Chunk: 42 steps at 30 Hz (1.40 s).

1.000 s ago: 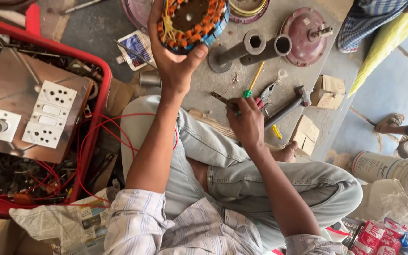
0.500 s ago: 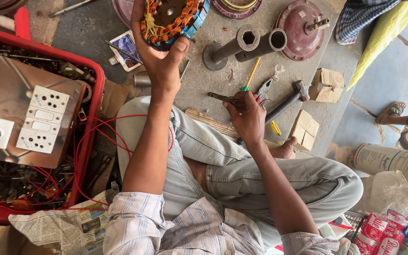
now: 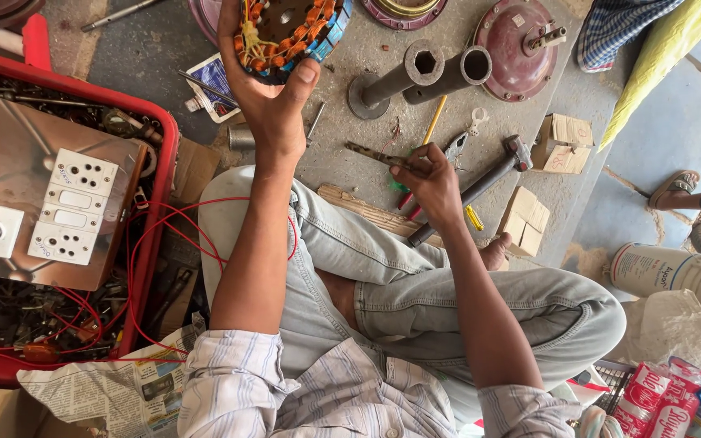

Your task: The person repairs a ceiling fan motor by threading wires through the stator coils, stripping wire ends with a tool, and then fitting the stator into the motor housing and securing it with a screwdriver.

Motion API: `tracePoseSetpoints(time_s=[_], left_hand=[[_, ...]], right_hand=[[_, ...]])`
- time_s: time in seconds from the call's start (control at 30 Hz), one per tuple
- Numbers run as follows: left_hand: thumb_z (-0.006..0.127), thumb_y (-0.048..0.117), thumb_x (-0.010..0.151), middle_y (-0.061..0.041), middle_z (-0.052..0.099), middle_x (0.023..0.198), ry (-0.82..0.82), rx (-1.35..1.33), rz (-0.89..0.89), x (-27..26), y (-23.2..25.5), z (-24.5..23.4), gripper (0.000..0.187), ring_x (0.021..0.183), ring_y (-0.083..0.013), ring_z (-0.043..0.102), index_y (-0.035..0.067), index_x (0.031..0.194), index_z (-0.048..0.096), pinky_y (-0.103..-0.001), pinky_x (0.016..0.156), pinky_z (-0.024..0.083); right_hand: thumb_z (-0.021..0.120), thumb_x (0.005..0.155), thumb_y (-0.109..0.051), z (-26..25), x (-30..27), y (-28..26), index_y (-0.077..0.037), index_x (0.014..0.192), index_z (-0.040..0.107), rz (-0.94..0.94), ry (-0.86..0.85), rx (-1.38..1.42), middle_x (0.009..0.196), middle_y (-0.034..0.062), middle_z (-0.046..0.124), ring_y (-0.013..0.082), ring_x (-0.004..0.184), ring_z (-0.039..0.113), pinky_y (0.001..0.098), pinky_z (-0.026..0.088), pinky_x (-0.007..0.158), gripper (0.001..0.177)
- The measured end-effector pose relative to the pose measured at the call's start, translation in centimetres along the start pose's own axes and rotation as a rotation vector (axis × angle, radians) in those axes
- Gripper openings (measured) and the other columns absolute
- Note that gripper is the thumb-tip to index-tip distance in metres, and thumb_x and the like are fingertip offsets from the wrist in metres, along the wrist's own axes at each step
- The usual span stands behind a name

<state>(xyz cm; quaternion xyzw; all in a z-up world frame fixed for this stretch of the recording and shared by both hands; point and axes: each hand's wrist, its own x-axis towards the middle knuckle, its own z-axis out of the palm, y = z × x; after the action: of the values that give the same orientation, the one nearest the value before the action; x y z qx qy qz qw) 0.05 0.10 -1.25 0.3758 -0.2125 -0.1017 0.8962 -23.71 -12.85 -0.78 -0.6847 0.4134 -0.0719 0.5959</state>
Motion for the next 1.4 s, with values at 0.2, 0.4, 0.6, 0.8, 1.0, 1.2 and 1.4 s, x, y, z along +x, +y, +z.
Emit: tracePoseSetpoints(time_s=[0.2, 0.4, 0.6, 0.8, 1.0, 1.2, 1.4], left_hand=[[0.089, 0.033, 0.092, -0.008, 0.045, 0.153, 0.041, 0.009, 0.031, 0.0, -0.7, -0.5, 0.094, 0.135, -0.0181, 0.049, 0.009, 0.161, 0.030, -0.034, 0.119, 0.042], [0.087, 0.030, 0.094, -0.004, 0.047, 0.139, 0.096, -0.157, -0.010, 0.1, -1.0, -1.3, 0.088, 0.114, -0.0148, 0.050, 0.007, 0.161, 0.034, -0.030, 0.101, 0.044], [0.086, 0.032, 0.094, -0.003, 0.047, 0.139, 0.143, -0.166, -0.031, 0.4, -0.5, -1.6, 0.087, 0.102, -0.0115, 0.049, 0.010, 0.159, 0.034, -0.026, 0.082, 0.045], [0.087, 0.031, 0.095, -0.004, 0.047, 0.134, 0.136, -0.169, -0.030, 0.4, -0.7, -1.4, 0.084, 0.101, -0.0118, 0.049, 0.010, 0.158, 0.036, -0.026, 0.080, 0.044], [0.088, 0.030, 0.095, -0.005, 0.048, 0.138, 0.116, -0.152, -0.005, 0.5, -0.8, -1.5, 0.083, 0.118, -0.0148, 0.050, 0.009, 0.157, 0.037, -0.030, 0.101, 0.045], [0.089, 0.031, 0.092, -0.006, 0.046, 0.139, 0.119, -0.169, -0.015, 0.4, -1.0, -1.3, 0.086, 0.121, -0.0182, 0.049, 0.009, 0.158, 0.037, -0.034, 0.102, 0.044], [0.090, 0.034, 0.090, -0.009, 0.044, 0.149, 0.105, -0.084, 0.024, 0.4, -1.1, -1.4, 0.092, 0.132, -0.0200, 0.048, 0.009, 0.160, 0.034, -0.037, 0.114, 0.045]], right_hand=[[0.083, 0.086, -0.012, 0.9, 0.4, 2.2, -0.003, 0.095, 0.067, -0.096, 0.073, -0.462, 0.084, 0.0062, 0.075, 0.0095, 0.080, 0.075, 0.0281, 0.057, 0.066, 0.021], [0.075, 0.092, -0.006, 0.7, -0.4, 1.6, -0.007, 0.112, 0.074, -0.399, 0.016, -0.628, 0.093, 0.0122, 0.074, 0.0207, 0.076, 0.069, 0.0353, 0.053, 0.069, 0.021], [0.074, 0.087, -0.004, 1.5, -0.5, 1.0, -0.007, 0.108, 0.072, -0.143, 0.106, -0.574, 0.091, 0.0112, 0.073, 0.0219, 0.070, 0.070, 0.0341, 0.055, 0.068, 0.022], [0.074, 0.086, -0.004, 1.5, -0.7, 0.9, -0.009, 0.112, 0.076, -0.311, -0.029, -0.679, 0.101, 0.0110, 0.074, 0.0244, 0.089, 0.070, 0.0375, 0.056, 0.079, 0.027], [0.064, 0.092, 0.001, 1.8, -0.3, 2.0, -0.007, 0.115, 0.076, -0.631, -0.045, -0.717, 0.120, 0.0111, 0.075, 0.0284, 0.108, 0.071, 0.0400, 0.054, 0.099, 0.027], [0.069, 0.097, -0.011, 0.7, 0.8, 1.3, -0.007, 0.114, 0.075, -0.452, 0.104, -0.863, 0.120, 0.0116, 0.074, 0.0303, 0.109, 0.066, 0.0429, 0.052, 0.100, 0.019], [0.076, 0.092, -0.022, 3.5, 0.9, 1.1, -0.005, 0.130, 0.069, -0.675, 0.093, -0.905, 0.125, 0.0136, 0.071, 0.0330, 0.116, 0.061, 0.0435, 0.045, 0.103, 0.042]])
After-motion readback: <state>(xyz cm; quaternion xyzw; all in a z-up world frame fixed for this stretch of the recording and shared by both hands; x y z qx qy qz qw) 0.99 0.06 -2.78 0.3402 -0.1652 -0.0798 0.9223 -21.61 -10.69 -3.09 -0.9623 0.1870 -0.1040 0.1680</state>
